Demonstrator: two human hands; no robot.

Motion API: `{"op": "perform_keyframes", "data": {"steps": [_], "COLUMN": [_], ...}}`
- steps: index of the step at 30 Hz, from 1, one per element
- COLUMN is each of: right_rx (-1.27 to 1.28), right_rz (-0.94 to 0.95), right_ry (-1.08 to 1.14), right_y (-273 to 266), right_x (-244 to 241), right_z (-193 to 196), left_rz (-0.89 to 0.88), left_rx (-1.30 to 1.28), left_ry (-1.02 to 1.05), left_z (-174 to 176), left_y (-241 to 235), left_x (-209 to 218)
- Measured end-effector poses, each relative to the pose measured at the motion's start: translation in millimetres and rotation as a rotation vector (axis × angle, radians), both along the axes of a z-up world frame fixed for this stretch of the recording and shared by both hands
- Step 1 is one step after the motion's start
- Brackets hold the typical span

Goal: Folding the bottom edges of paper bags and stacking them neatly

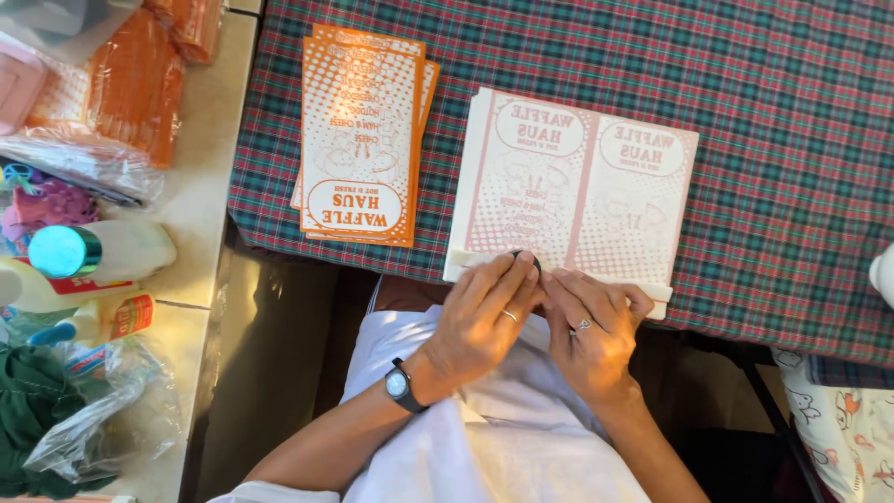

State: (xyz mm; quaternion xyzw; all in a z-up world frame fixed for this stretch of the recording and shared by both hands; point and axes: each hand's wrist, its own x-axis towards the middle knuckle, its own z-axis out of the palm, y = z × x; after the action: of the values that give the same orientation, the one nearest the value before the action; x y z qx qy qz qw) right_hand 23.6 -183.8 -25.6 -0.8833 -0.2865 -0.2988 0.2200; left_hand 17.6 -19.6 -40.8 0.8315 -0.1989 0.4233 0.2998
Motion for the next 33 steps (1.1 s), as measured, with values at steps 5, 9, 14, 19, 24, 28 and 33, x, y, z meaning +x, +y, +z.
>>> {"op": "perform_keyframes", "data": {"steps": [5, 9, 14, 19, 24, 28, 33], "right_rx": [-0.016, 0.014, 0.031, -0.013, 0.011, 0.008, 0.003], "right_rz": [0.038, 0.04, 0.037, 0.049, 0.045, 0.042, 0.052], "right_ry": [0.028, 0.036, 0.041, 0.051, 0.04, 0.054, 0.067], "right_y": [0.1, -0.2, 1.3, -0.7, 0.9, -0.2, 1.0], "right_x": [2.0, 3.4, 4.6, 1.7, 6.6, 6.1, 5.3], "right_z": [5.6, 3.6, 5.8, 9.7, 8.4, 8.2, 9.0], "left_rz": [-0.058, -0.084, -0.111, -0.061, -0.067, -0.094, -0.068], "left_rx": [-0.043, -0.065, -0.17, -0.05, -0.185, -0.183, -0.096], "left_ry": [0.009, 0.065, 0.051, 0.111, 0.013, -0.005, 0.11], "left_z": [7.6, 23.6, 6.5, 7.2, 6.0, 2.9, 15.1], "left_y": [51.9, 77.3, 28.5, 50.4, 79.9, 11.2, 71.4], "left_x": [8.0, 13.1, 0.4, 0.4, 17.5, 7.0, 10.4]}}
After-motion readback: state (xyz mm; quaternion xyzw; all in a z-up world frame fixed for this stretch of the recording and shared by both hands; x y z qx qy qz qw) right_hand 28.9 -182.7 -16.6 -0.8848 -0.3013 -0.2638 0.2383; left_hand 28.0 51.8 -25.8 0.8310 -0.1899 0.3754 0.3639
